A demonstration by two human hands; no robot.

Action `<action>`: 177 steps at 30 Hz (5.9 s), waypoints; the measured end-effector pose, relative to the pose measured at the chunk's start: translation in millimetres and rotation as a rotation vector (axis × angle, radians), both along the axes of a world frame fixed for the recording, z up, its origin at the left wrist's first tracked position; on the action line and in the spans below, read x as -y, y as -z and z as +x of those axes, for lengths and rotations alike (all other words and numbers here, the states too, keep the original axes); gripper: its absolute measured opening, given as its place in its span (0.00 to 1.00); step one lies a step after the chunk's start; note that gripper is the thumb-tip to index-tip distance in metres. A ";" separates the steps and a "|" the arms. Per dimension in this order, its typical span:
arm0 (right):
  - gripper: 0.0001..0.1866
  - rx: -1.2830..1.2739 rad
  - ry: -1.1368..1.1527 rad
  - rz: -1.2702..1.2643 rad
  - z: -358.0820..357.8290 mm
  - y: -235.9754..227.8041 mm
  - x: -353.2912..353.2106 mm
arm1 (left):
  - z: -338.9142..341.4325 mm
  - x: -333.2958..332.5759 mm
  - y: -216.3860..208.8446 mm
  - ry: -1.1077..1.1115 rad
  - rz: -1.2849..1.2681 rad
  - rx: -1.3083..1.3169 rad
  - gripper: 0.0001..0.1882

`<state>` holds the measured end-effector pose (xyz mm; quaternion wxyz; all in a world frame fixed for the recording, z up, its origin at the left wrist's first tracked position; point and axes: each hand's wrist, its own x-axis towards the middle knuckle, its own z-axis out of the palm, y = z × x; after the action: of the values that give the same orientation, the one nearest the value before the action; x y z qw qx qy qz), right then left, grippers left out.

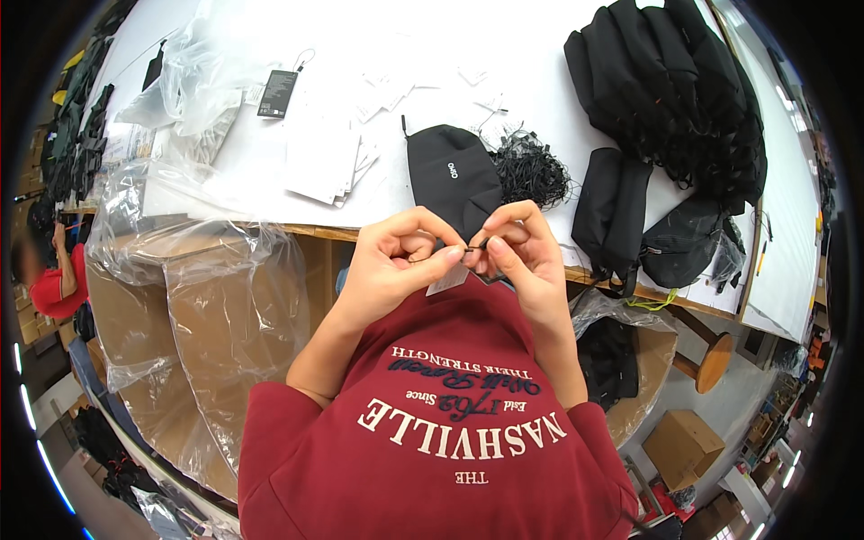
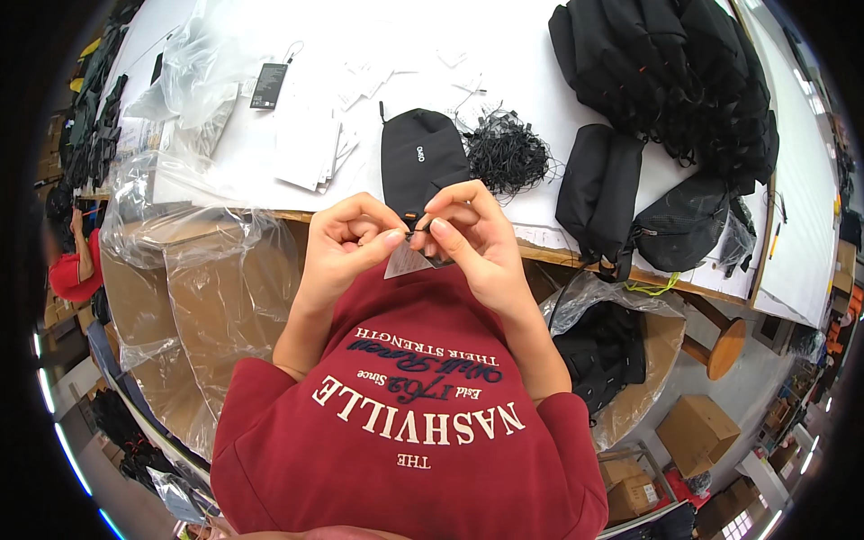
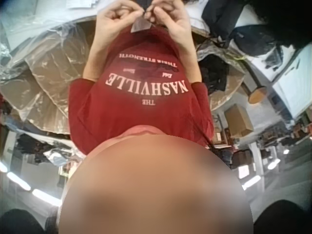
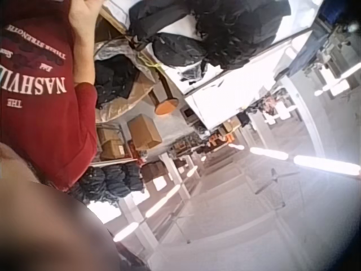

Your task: Inspecting and organizing small black zippered soft cases, checking labels and interior contents.

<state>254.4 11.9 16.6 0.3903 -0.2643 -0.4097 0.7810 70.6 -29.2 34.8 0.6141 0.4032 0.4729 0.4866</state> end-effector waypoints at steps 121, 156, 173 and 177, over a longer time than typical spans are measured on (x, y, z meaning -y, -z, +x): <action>0.13 0.910 0.314 0.681 12.4 20.1 -25.8 | -52.1 -47.1 41.8 0.416 0.185 -1.034 0.10; 0.08 -0.321 0.674 -0.243 59.3 64.5 -53.3 | -44.4 -7.9 16.8 0.155 0.588 -1.048 0.10; 0.12 0.398 0.512 0.084 18.1 17.7 -40.2 | -33.7 3.3 7.6 0.296 0.544 -0.999 0.12; 0.12 1.069 0.027 0.614 11.5 -28.7 -23.4 | -25.3 -0.2 14.9 0.272 0.505 -0.924 0.12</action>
<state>265.9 35.3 45.3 0.1992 -0.5000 -0.7513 0.3819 45.2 -29.0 19.8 0.2837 0.7677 0.5054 0.2735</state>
